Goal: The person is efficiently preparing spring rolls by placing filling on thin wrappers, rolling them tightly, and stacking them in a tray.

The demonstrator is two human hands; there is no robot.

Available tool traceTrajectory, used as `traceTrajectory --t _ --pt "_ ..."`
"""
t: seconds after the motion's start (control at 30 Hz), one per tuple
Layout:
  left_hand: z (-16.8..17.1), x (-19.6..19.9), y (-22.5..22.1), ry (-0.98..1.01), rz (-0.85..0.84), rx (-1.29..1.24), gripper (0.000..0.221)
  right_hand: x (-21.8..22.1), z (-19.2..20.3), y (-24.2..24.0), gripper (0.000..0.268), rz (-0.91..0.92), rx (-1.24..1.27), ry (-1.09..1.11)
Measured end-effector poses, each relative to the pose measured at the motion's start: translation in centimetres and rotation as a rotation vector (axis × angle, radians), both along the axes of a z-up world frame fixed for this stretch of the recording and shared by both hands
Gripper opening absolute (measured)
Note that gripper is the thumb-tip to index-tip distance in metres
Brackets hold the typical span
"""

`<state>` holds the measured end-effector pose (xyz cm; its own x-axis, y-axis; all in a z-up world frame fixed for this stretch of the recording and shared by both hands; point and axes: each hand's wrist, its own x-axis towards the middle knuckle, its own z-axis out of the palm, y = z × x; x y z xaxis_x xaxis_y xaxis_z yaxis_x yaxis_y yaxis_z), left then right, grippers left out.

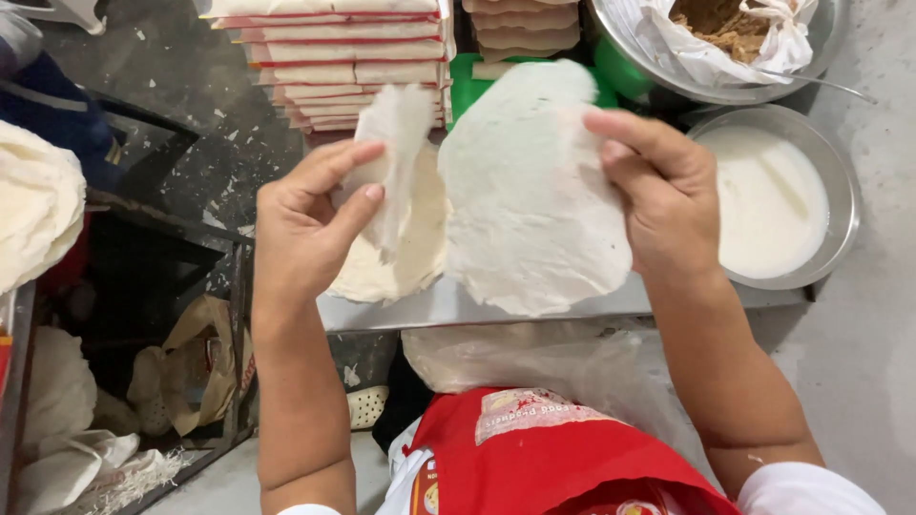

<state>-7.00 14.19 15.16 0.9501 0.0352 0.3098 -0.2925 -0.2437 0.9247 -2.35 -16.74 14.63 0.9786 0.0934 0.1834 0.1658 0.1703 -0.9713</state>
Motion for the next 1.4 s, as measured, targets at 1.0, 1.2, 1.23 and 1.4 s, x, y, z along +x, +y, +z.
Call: traceTrajectory --t 1.0,1.2,1.23,1.4 --pt "-11.7 -4.9 -12.5 -0.493 -0.231 0.791 0.041 -4.5 -5.7 -11.7 0.061 -0.284 -1.37 -0.371" --pt "-15.8 -5.3 -12.6 -0.509 -0.194 0.684 0.01 -2.0 -9.2 -2.9 0.065 -0.133 -1.229 -0.541" --pt "-15.4 -5.2 -12.5 -0.526 -0.185 0.663 0.011 -1.2 -10.4 -1.4 0.076 -0.078 -1.342 -0.571" --pt "-14.9 -5.2 -12.3 -0.54 -0.163 0.595 0.015 -1.0 -11.8 -0.6 0.091 0.027 -1.445 -0.368"
